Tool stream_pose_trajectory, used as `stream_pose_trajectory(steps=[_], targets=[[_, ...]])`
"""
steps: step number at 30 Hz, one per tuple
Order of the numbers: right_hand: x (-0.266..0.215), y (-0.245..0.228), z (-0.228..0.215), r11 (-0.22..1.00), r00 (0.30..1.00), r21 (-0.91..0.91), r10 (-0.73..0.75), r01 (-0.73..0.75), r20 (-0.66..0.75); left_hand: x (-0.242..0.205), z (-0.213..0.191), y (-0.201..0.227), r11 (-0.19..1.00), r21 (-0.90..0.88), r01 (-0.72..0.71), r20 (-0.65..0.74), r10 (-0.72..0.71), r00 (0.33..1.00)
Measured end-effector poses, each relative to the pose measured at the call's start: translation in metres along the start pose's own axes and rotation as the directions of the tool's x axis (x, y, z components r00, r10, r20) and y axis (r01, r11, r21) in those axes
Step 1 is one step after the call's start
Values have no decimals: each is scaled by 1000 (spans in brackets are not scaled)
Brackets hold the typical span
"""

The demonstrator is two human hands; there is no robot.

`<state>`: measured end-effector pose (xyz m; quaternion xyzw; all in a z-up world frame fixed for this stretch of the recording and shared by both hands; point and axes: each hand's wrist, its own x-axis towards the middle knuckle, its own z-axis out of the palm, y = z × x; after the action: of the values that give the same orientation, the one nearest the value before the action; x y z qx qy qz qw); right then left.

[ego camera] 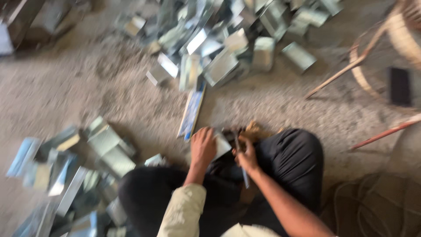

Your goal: The person sits on the floor and repeatedly hammers rectangular metal pieces placed on a wooden block. They pick up a piece, position it, strike it with a hammer, and then move it aside to repeat the process with another piece.

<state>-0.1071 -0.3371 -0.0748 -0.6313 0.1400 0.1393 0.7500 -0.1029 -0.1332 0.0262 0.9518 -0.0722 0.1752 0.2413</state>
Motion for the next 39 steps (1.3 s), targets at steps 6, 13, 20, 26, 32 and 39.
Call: stream_pose_trajectory(steps=[6, 13, 20, 26, 32, 39], targets=[[-24, -35, 12, 815, 908, -418, -414, 401, 64, 7, 9, -32, 950, 259, 173, 167, -220, 961], [-40, -56, 22, 681, 869, -555, -459, 477, 184, 1, 28, -47, 964, 189, 185, 213, -224, 951], [-35, -48, 22, 690, 909, -604, -384, 398, 161, 1, 31, -39, 965, 196, 173, 153, -204, 967], [-37, -46, 13, 816, 950, -492, -298, 304, 92, 3, 30, -38, 933, 338, 120, 114, -167, 979], [-51, -73, 19, 966, 994, -244, -66, 85, 87, 16, 21, -39, 972, 198, 127, 391, -197, 899], [-86, -120, 26, 849, 873, -232, -419, 474, 251, 12, 38, -52, 977, 186, 107, 393, -173, 903]])
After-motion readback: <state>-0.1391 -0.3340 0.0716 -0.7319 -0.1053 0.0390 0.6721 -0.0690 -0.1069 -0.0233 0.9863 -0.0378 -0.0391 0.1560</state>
